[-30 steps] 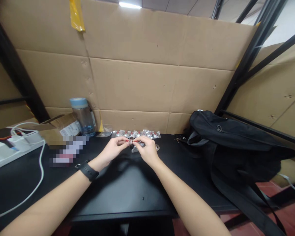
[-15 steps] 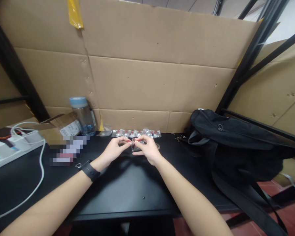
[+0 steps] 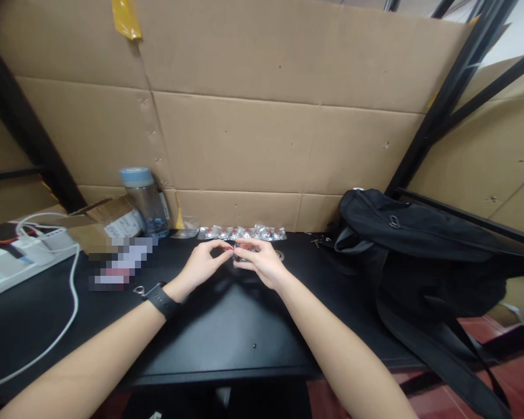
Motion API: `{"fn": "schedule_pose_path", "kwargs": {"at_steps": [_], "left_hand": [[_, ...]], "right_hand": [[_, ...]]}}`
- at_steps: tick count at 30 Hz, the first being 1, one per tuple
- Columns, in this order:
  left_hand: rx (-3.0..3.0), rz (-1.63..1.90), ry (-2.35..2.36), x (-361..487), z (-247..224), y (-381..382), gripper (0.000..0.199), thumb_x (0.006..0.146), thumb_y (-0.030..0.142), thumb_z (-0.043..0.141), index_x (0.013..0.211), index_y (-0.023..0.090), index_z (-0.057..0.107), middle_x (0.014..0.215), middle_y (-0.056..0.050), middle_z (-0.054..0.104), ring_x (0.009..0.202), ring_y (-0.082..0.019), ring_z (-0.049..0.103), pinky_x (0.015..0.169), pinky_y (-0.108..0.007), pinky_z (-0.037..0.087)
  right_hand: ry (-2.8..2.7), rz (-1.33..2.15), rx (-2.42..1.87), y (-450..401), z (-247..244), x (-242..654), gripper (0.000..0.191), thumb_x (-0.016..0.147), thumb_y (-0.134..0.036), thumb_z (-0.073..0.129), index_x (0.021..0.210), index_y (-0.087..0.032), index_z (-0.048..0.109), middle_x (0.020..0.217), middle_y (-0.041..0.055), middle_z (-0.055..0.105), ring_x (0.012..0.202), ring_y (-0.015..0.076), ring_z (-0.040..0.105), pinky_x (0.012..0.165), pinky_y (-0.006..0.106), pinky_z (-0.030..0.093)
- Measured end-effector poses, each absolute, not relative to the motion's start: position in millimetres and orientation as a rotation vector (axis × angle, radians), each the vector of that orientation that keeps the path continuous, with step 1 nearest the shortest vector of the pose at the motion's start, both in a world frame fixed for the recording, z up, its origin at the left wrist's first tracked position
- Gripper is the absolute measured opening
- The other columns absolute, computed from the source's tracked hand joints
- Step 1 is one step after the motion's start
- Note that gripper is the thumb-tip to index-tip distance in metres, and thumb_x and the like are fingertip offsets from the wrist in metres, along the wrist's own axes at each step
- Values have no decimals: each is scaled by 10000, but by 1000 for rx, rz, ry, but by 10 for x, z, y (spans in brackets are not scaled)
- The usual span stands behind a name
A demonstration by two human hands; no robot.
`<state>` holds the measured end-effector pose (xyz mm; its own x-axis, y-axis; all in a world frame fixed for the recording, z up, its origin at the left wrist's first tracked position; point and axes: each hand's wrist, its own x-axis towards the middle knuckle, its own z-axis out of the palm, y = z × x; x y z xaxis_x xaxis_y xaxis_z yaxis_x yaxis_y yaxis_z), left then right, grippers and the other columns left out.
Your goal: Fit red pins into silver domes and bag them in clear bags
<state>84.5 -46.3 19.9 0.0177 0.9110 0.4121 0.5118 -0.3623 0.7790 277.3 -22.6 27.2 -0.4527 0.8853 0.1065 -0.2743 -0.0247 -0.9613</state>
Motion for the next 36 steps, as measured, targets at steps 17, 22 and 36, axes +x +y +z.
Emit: {"fn": "schedule_pose_path", "kwargs": {"at_steps": [17,22,36], "left_hand": [[2529,588,1038,789,90,-485,439,914,372,589,1346,299,576,1363,-62,623,1254,-262,570,1041,-378,408],[2606,452,1077,788,67,-504,418,942,428,548,1352,356,590,1471,-65,530,1336,-290,503,1089,-433,352],[2519,359,1158,731,93,-528,413,928,490,565,1332,421,613,1559,-60,432,1440,-351,364,1139,-575,262]], "right_hand": [[-2264,585,-810,14,526,3233,338,695,-175,769,1032,-200,750,1047,57,721,899,178,680,808,293,533],[-2434,451,-977,-1,540,3271,270,710,-163,726,977,-190,751,853,19,737,754,152,659,724,248,486],[-2651,154,-1311,-182,470,3096,237,666,-424,834,838,-277,765,804,36,732,696,204,660,569,257,371]]}}
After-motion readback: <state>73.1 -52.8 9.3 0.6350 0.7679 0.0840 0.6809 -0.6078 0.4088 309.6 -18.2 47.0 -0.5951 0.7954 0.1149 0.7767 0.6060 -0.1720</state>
